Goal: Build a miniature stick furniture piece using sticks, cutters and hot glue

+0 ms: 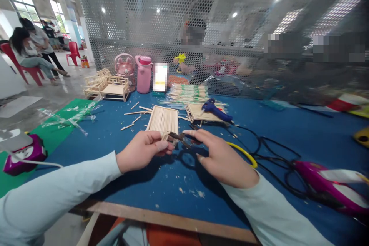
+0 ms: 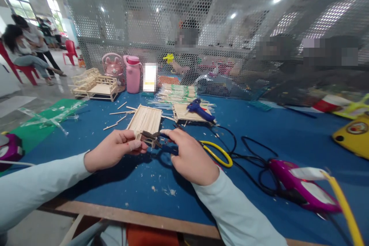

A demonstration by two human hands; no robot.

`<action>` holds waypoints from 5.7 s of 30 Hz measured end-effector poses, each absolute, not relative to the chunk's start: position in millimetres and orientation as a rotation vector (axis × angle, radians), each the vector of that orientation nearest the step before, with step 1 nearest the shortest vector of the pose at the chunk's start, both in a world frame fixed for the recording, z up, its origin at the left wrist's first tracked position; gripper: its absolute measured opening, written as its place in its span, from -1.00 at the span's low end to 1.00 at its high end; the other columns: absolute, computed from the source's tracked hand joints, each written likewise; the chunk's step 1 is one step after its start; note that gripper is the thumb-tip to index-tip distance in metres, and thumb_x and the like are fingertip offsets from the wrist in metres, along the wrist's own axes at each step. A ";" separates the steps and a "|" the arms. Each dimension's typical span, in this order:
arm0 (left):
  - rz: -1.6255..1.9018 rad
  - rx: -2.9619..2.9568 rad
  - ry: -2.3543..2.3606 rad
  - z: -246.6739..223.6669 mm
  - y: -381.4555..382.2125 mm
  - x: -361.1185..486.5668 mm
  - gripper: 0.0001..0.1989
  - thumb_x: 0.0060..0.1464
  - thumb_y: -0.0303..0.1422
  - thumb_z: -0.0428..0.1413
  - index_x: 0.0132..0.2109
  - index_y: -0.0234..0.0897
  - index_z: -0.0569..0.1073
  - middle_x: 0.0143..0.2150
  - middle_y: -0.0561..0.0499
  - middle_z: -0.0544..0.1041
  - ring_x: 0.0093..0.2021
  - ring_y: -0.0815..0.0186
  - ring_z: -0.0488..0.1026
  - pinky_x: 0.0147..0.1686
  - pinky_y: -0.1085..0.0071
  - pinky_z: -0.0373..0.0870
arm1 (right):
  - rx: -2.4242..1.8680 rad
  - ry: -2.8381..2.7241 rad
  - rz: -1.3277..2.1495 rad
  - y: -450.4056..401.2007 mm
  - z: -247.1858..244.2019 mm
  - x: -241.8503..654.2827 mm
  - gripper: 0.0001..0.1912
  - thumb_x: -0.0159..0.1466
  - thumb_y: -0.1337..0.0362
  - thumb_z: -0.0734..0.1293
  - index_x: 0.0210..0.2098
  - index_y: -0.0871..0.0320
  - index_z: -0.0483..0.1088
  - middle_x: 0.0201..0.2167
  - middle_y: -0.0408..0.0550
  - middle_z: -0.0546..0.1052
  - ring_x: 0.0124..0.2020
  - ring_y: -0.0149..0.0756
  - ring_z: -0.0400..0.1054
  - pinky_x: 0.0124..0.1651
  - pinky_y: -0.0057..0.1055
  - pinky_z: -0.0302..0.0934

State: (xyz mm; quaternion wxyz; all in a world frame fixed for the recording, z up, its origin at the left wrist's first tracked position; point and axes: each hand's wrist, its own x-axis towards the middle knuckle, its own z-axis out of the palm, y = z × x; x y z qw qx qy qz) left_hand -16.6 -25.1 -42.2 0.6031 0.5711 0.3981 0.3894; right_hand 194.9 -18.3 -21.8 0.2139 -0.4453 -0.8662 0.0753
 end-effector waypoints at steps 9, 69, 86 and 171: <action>0.906 1.466 0.891 -43.7 -25.2 -16.7 -0.83 0.04 -0.33 0.11 -0.40 -0.37 0.46 -0.43 -0.02 0.53 -0.40 0.39 0.44 -0.35 0.46 0.36 | -1.210 -2.363 0.224 -21.3 -22.9 189.7 -0.42 -0.12 0.55 0.15 -0.11 0.14 0.40 -0.25 -0.01 0.51 -0.21 -0.22 0.39 -0.15 -0.33 0.26; 1.123 1.748 1.126 -30.1 -38.1 -8.9 -0.67 0.19 -0.27 -0.11 -0.51 -0.29 0.29 -0.58 0.11 0.36 -0.56 0.44 0.31 -0.47 0.49 0.23 | -1.240 -2.120 -0.590 -10.3 -35.0 167.1 -0.46 -0.10 0.50 0.19 -0.08 0.28 0.31 -0.28 0.14 0.42 -0.20 -0.01 0.25 -0.17 -0.19 0.13; 0.785 2.020 1.473 -14.0 6.1 -54.8 -0.74 0.21 -0.29 -0.15 -0.19 -0.34 0.37 -0.28 -0.16 0.54 -0.29 0.24 0.50 -0.26 0.33 0.39 | -1.356 -1.916 0.107 10.9 -24.6 207.9 -0.44 -0.10 0.51 0.15 -0.07 0.21 0.30 -0.16 0.04 0.46 -0.15 -0.16 0.34 -0.11 -0.30 0.19; 1.122 1.015 0.837 -36.6 -23.1 -1.9 -0.78 0.04 -0.25 0.14 -0.32 -0.35 0.37 -0.53 0.09 0.46 -0.66 0.53 0.31 -0.68 0.60 0.20 | -1.710 -2.513 -0.644 -31.7 -6.4 273.8 -0.35 -0.19 0.55 0.23 -0.07 0.11 0.36 -0.34 0.07 0.47 -0.24 0.09 0.35 0.03 0.16 -0.04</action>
